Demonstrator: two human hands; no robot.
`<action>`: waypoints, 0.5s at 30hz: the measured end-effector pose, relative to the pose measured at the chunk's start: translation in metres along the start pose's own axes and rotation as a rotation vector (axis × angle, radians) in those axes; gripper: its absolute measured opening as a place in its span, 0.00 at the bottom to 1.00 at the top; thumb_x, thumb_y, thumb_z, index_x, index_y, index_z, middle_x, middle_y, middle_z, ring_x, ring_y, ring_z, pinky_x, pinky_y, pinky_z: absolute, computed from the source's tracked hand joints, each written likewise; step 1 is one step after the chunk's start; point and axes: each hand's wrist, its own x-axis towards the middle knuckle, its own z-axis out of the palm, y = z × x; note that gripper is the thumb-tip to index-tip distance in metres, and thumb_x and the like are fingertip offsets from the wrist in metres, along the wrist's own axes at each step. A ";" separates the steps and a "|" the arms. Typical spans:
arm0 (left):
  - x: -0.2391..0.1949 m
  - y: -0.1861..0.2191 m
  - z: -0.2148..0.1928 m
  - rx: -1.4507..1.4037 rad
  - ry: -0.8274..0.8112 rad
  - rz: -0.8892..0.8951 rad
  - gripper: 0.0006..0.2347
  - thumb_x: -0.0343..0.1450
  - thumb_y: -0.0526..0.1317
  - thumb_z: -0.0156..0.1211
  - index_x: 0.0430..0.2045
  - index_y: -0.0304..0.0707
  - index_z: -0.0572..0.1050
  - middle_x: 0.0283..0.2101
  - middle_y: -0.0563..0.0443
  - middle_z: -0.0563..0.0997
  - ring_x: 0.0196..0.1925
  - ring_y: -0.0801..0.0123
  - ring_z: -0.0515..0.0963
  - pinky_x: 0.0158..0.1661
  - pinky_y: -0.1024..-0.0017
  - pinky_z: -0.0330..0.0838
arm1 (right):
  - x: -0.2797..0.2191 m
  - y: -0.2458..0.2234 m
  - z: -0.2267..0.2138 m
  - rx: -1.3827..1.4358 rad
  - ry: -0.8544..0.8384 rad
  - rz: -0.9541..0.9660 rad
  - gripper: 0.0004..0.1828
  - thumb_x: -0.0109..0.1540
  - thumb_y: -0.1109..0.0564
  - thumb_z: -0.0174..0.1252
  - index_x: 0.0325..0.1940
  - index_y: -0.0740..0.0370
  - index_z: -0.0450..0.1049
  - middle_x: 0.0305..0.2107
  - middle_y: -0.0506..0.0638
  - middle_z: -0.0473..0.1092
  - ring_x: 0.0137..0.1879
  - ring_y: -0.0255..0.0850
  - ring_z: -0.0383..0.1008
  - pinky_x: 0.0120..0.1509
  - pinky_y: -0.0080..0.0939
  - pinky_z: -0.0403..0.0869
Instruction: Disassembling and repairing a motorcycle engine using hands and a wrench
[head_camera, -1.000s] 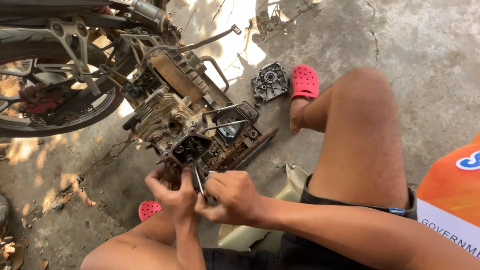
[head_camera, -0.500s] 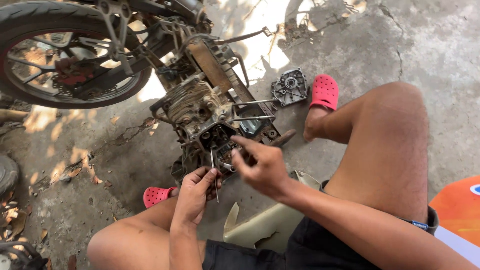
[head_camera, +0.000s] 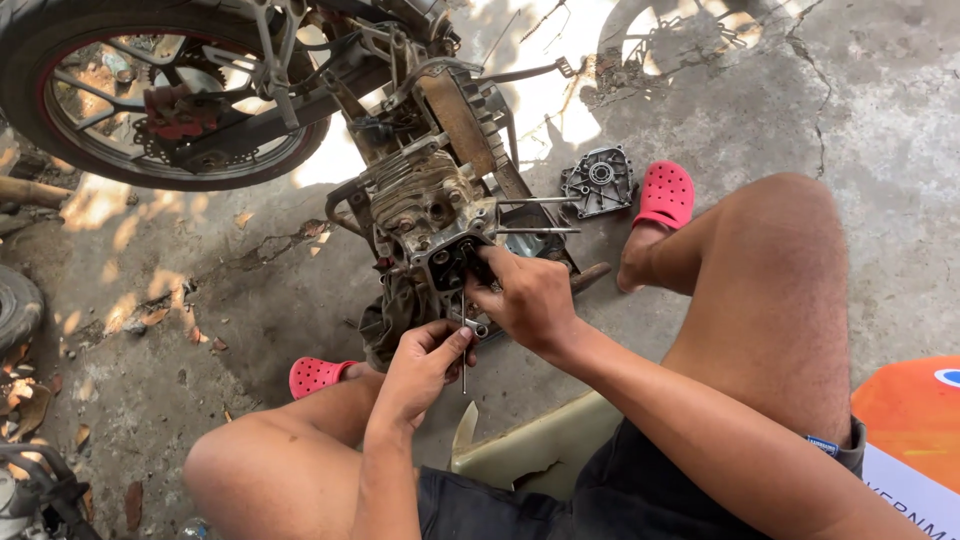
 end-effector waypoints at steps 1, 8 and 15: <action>0.001 0.000 0.001 -0.008 0.009 0.000 0.07 0.74 0.34 0.62 0.27 0.28 0.81 0.16 0.41 0.73 0.17 0.75 0.63 0.18 0.80 0.55 | 0.000 0.000 -0.003 0.005 -0.008 -0.008 0.12 0.55 0.50 0.70 0.38 0.53 0.77 0.18 0.48 0.74 0.25 0.43 0.78 0.29 0.39 0.74; 0.001 0.007 0.008 -0.006 0.048 -0.042 0.06 0.71 0.34 0.64 0.27 0.29 0.81 0.16 0.44 0.74 0.18 0.75 0.64 0.20 0.79 0.56 | -0.022 -0.002 -0.007 -0.067 -0.223 0.165 0.22 0.56 0.39 0.70 0.43 0.53 0.73 0.17 0.50 0.75 0.24 0.50 0.79 0.29 0.49 0.72; 0.005 0.006 0.005 0.061 0.002 -0.036 0.07 0.71 0.35 0.60 0.23 0.34 0.81 0.17 0.48 0.77 0.21 0.76 0.68 0.24 0.79 0.59 | -0.026 -0.003 -0.007 -0.067 -0.067 0.121 0.19 0.55 0.48 0.72 0.48 0.52 0.80 0.19 0.57 0.74 0.30 0.55 0.79 0.34 0.51 0.75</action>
